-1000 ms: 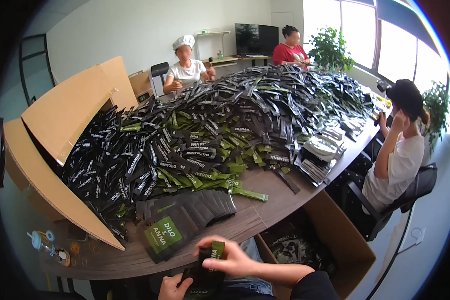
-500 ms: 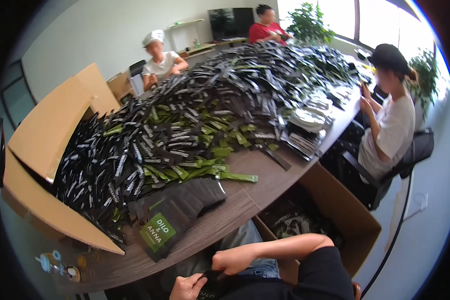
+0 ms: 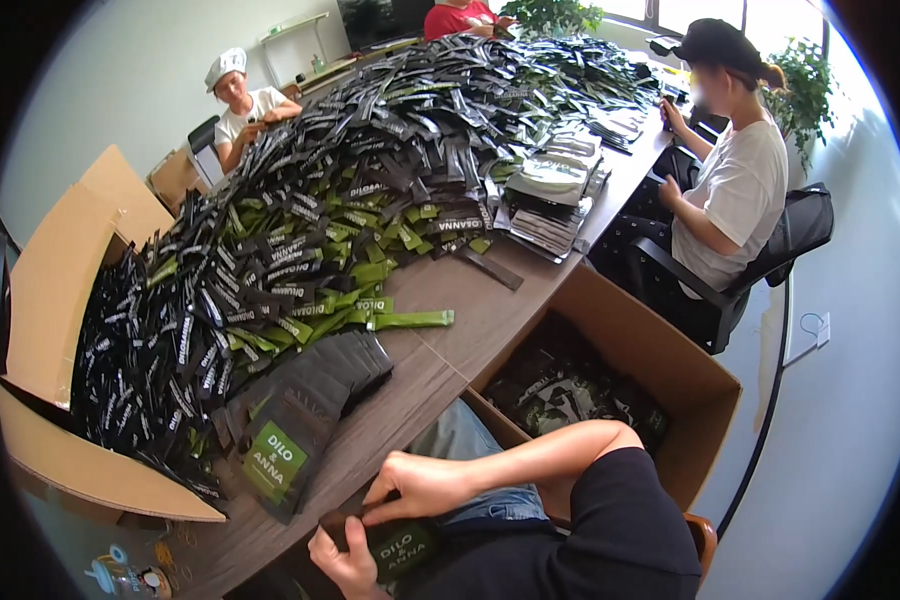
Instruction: Packaging small sachets into larger bags at a production table.
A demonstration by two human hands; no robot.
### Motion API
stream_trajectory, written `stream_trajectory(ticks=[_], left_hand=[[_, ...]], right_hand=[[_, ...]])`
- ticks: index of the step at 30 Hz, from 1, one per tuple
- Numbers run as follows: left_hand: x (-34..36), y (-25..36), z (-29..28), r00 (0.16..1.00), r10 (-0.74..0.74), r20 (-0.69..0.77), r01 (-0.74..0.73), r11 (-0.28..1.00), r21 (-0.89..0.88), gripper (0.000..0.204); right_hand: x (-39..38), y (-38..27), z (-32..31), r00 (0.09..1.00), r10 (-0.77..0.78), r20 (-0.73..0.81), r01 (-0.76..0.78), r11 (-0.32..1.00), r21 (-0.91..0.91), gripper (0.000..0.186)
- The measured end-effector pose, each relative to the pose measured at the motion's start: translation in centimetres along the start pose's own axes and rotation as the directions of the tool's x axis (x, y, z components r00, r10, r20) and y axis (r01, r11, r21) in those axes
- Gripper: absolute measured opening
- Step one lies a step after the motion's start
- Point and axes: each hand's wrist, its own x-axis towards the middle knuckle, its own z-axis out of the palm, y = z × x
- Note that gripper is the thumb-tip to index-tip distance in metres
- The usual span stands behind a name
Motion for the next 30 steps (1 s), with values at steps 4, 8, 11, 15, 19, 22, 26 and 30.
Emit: stream_trajectory(ticks=[4, 8, 11, 15, 19, 22, 26, 30], left_hand=[[2.5, -0.7, 1.9, 0.971, -0.179, 0.16, 0.199, 0.973, -0.114, 0.017], [3.9, -1.3, 3.0, 0.949, -0.291, 0.124, 0.315, 0.84, -0.443, 0.02], [4.5, -0.1, 2.8, 0.961, -0.276, -0.027, 0.231, 0.85, -0.474, 0.017], [5.1, -0.6, 0.8, 0.994, 0.086, -0.063, -0.077, 0.989, 0.129, 0.01], [7.9, 0.1, 2.5, 0.99, 0.119, 0.08, -0.142, 0.88, 0.453, 0.048], [8.5, -3.6, 1.9, 0.988, -0.005, 0.155, -0.073, 0.869, 0.49, 0.057], [8.4, -4.8, -0.7, 0.986, 0.021, 0.164, -0.105, 0.85, 0.517, 0.043], [8.7, -6.4, -0.8, 0.995, 0.074, 0.073, -0.098, 0.908, 0.408, 0.041]], right_hand=[[-0.1, -1.7, -4.4, 0.979, 0.204, -0.007, -0.204, 0.976, -0.079, 0.02], [-0.2, -3.3, -8.2, 0.901, 0.428, -0.079, -0.435, 0.89, -0.135, 0.022], [-1.6, -5.5, -11.7, 0.915, 0.393, -0.091, -0.369, 0.726, -0.58, 0.028], [-2.0, -7.1, -11.8, 0.824, 0.436, -0.362, -0.486, 0.212, -0.848, 0.039], [1.5, 0.2, -13.3, 0.953, -0.032, -0.3, -0.282, 0.259, -0.924, 0.045], [2.3, 4.9, -13.8, 0.949, 0.02, -0.315, -0.314, 0.146, -0.938, 0.022], [1.8, 3.2, -13.8, 0.853, 0.265, -0.449, -0.516, 0.302, -0.802, 0.017], [0.2, 2.5, -18.2, 0.677, -0.093, -0.73, -0.729, 0.05, -0.683, 0.021]])
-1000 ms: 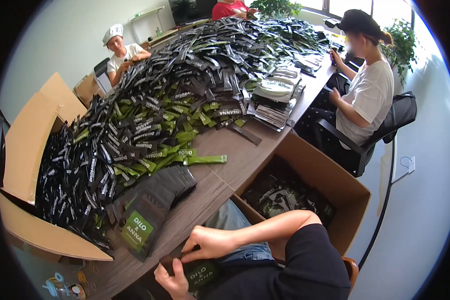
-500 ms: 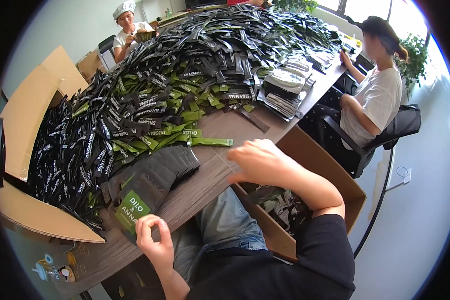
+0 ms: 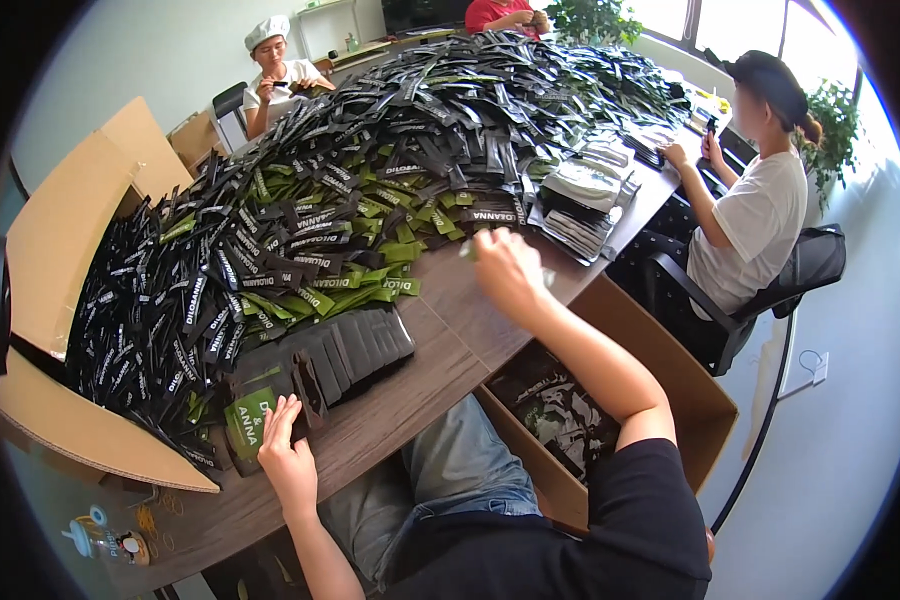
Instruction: Packaging small sachets into larger bags at a production table.
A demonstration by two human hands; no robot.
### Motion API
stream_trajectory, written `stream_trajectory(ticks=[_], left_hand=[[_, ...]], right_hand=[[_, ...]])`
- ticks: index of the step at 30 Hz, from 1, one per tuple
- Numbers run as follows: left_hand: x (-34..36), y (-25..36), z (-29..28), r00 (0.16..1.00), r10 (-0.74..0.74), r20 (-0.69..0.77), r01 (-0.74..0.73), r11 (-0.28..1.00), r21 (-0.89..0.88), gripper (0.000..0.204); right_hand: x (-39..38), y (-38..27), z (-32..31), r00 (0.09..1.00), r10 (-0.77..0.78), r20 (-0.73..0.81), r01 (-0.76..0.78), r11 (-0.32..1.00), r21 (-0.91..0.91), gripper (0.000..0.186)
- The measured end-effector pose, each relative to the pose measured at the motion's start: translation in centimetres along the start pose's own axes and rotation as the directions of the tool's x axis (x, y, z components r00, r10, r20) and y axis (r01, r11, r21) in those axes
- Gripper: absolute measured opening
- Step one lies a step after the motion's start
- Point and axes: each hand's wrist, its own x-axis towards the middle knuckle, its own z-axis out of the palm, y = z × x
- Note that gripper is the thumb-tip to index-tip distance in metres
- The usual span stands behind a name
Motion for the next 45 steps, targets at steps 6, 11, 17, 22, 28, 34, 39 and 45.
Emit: stream_trajectory(ticks=[6, 11, 17, 22, 28, 34, 39, 45], left_hand=[[0.1, 0.1, 0.7, 0.995, -0.061, -0.075, 0.068, 0.993, 0.099, 0.035], [0.0, -0.6, 1.2, 0.989, -0.024, -0.149, 0.04, 0.993, 0.108, 0.032], [-0.4, -0.6, 0.7, 0.942, -0.098, -0.321, 0.118, 0.992, 0.043, 0.021], [-0.1, 0.7, -0.3, 0.84, -0.156, -0.52, 0.167, 0.986, -0.026, 0.023], [-3.2, 5.2, -4.5, 0.769, -0.039, -0.638, 0.1, 0.993, 0.059, 0.027], [-8.8, 5.7, -4.7, 0.739, -0.34, -0.581, 0.376, 0.924, -0.061, 0.027], [-10.6, 5.4, -7.5, 0.383, -0.153, -0.911, 0.356, 0.935, -0.008, 0.024], [-9.9, 8.2, -6.3, 0.977, 0.071, -0.203, -0.069, 0.997, 0.02, 0.031]], right_hand=[[0.5, 0.9, -0.7, 0.959, 0.023, 0.282, -0.022, 1.0, -0.005, 0.027], [-1.7, -0.4, -0.1, 0.964, -0.102, 0.246, 0.081, 0.992, 0.091, 0.037], [-2.1, 0.7, -1.4, 0.959, 0.059, 0.278, -0.078, 0.995, 0.058, 0.036], [-2.1, -0.3, -0.6, 0.983, -0.068, 0.168, 0.042, 0.987, 0.155, 0.027], [-5.6, -6.0, -1.6, 0.921, 0.212, -0.326, 0.199, 0.463, 0.863, 0.008], [-9.0, -7.3, 0.0, 0.933, 0.261, -0.248, 0.259, -0.007, 0.966, 0.018], [-10.0, -7.9, 0.0, 0.999, -0.032, -0.027, 0.041, 0.586, 0.809, 0.03], [-15.2, -12.8, -2.1, 0.882, -0.41, 0.233, -0.183, 0.159, 0.97, 0.025]])
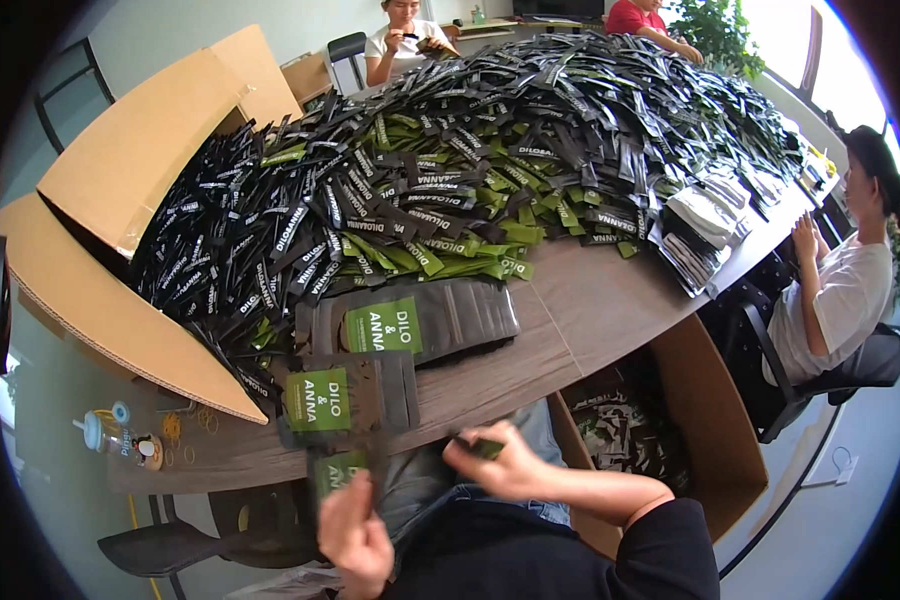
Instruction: Packaging small sachets into larger bags at a production table.
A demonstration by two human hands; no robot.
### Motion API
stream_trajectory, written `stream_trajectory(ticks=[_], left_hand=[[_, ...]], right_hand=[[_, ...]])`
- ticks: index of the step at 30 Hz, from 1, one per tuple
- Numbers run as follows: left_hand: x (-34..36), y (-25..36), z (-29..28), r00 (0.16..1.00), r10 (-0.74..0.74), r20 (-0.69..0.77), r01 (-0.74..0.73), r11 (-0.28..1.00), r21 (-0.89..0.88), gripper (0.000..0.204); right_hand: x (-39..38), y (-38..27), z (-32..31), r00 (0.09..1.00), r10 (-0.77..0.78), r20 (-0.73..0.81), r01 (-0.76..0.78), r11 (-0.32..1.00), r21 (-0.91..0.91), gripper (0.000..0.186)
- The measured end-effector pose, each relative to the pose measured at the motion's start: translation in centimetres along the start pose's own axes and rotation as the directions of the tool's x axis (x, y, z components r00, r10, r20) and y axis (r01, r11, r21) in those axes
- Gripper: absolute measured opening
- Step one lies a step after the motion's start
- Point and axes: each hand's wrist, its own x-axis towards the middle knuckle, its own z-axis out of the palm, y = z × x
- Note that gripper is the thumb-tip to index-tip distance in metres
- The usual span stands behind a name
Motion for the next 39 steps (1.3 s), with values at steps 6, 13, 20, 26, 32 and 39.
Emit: stream_trajectory(ticks=[6, 13, 20, 26, 32, 39], left_hand=[[-0.3, -0.9, 0.8, 0.953, -0.03, 0.302, 0.063, 0.993, -0.099, 0.04], [0.6, -6.5, -2.3, 0.971, -0.232, 0.05, 0.234, 0.972, -0.039, 0.035], [5.7, -9.8, 0.9, 0.912, 0.063, 0.406, -0.152, 0.97, 0.192, 0.056], [6.4, -12.1, 3.1, 0.922, 0.138, 0.361, -0.247, 0.93, 0.274, 0.049], [10.4, -8.3, 2.2, 0.971, 0.179, 0.159, -0.217, 0.939, 0.266, 0.041], [13.2, -9.6, 9.4, 0.838, 0.225, 0.498, -0.446, 0.807, 0.388, 0.043]], right_hand=[[3.3, -3.0, 2.1, 0.937, 0.194, 0.29, -0.18, 0.981, -0.075, 0.032], [1.6, -1.7, -0.6, 0.826, 0.1, 0.554, -0.016, 0.988, -0.154, 0.03], [0.7, -0.1, 0.4, 0.772, 0.061, 0.632, 0.001, 0.995, -0.098, 0.029], [0.4, 0.8, 1.1, 0.772, 0.0, 0.636, -0.026, 0.999, 0.032, 0.026], [0.0, 1.0, 0.4, 0.762, 0.035, 0.647, -0.033, 0.999, -0.015, 0.027], [-0.2, 0.5, 0.5, 0.774, 0.034, 0.633, -0.011, 0.999, -0.04, 0.025]])
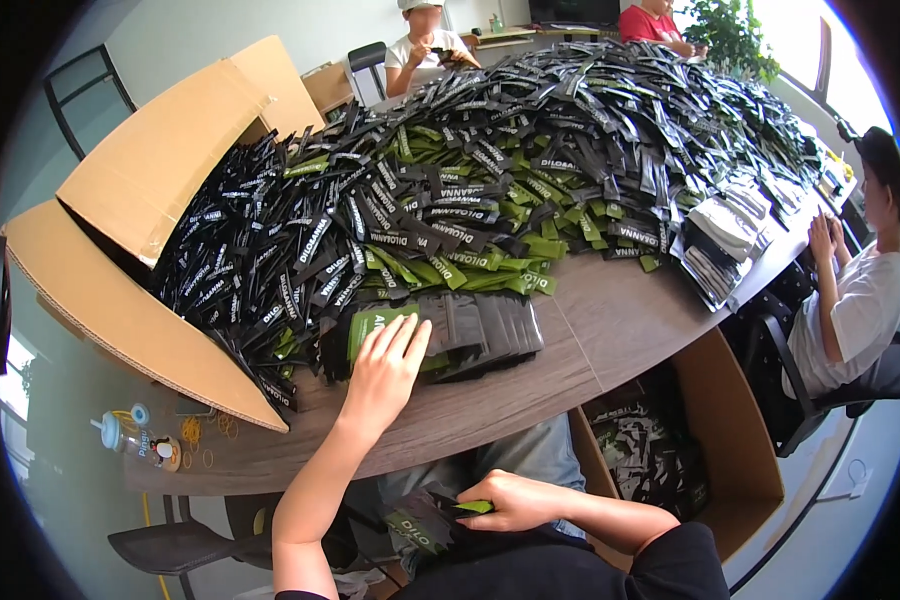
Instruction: Packaging small sachets into larger bags at a production table.
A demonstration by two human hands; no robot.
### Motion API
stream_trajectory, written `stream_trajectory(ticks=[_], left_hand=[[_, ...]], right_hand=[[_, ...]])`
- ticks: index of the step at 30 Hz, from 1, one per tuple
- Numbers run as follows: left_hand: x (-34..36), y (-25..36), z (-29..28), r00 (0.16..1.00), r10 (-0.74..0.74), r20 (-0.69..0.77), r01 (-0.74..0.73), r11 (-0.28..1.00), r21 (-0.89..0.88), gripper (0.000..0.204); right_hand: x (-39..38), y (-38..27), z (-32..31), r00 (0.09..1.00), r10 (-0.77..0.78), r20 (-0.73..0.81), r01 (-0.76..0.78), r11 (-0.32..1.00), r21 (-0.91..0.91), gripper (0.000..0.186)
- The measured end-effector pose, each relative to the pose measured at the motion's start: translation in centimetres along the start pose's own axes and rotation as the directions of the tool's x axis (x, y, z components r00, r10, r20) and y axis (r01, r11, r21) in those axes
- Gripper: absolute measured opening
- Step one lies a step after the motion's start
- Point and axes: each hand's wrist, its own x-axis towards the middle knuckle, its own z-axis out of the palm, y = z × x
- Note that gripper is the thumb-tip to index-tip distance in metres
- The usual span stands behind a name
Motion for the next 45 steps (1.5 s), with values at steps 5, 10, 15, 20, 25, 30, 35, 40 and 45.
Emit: stream_trajectory(ticks=[5, 10, 15, 20, 25, 30, 35, 40, 45], left_hand=[[1.3, -1.8, 1.4, 0.999, -0.026, -0.019, 0.022, 0.979, -0.202, 0.052], [-0.7, -2.0, -2.3, 0.996, -0.034, -0.082, 0.005, 0.947, -0.322, 0.064], [-9.0, 3.9, -6.3, 0.859, -0.442, -0.26, 0.154, 0.706, -0.691, 0.015], [-13.4, 10.5, -4.6, 0.775, -0.565, 0.282, 0.49, 0.256, -0.833, 0.017], [-14.1, 10.0, -2.9, 0.682, -0.554, 0.477, 0.352, -0.322, -0.879, 0.014], [-14.7, 10.6, -2.2, 0.709, -0.413, 0.571, 0.294, -0.563, -0.772, 0.013], [-15.3, 11.5, -0.7, 0.65, -0.603, 0.463, 0.288, -0.369, -0.884, 0.013], [-15.4, 12.7, -0.1, 0.65, -0.661, 0.375, 0.508, 0.011, -0.861, 0.021], [-15.5, 12.5, -0.6, 0.797, -0.524, 0.302, 0.542, 0.396, -0.741, 0.025]], right_hand=[[-0.3, 0.1, -0.2, 0.999, 0.031, -0.015, -0.032, 0.999, -0.024, 0.025], [-0.1, -0.2, -0.6, 0.997, -0.003, -0.081, 0.002, 1.0, -0.022, 0.032], [-0.2, -0.1, -1.4, 0.965, 0.146, -0.219, -0.155, 0.988, -0.024, 0.029], [1.8, -0.7, 0.6, 0.972, 0.064, -0.226, -0.087, 0.992, -0.094, 0.019], [2.4, -0.7, 0.9, 0.968, 0.119, -0.221, -0.133, 0.99, -0.049, 0.029], [1.9, -0.2, 0.4, 0.952, 0.213, -0.219, -0.209, 0.977, 0.041, 0.026], [1.4, -1.2, 1.0, 0.953, -0.032, -0.302, -0.088, 0.923, -0.375, 0.045], [1.3, -0.4, 2.1, 0.971, -0.11, -0.213, -0.021, 0.844, -0.536, 0.054], [1.8, 0.2, 1.3, 0.937, -0.178, -0.299, 0.0, 0.859, -0.512, 0.039]])
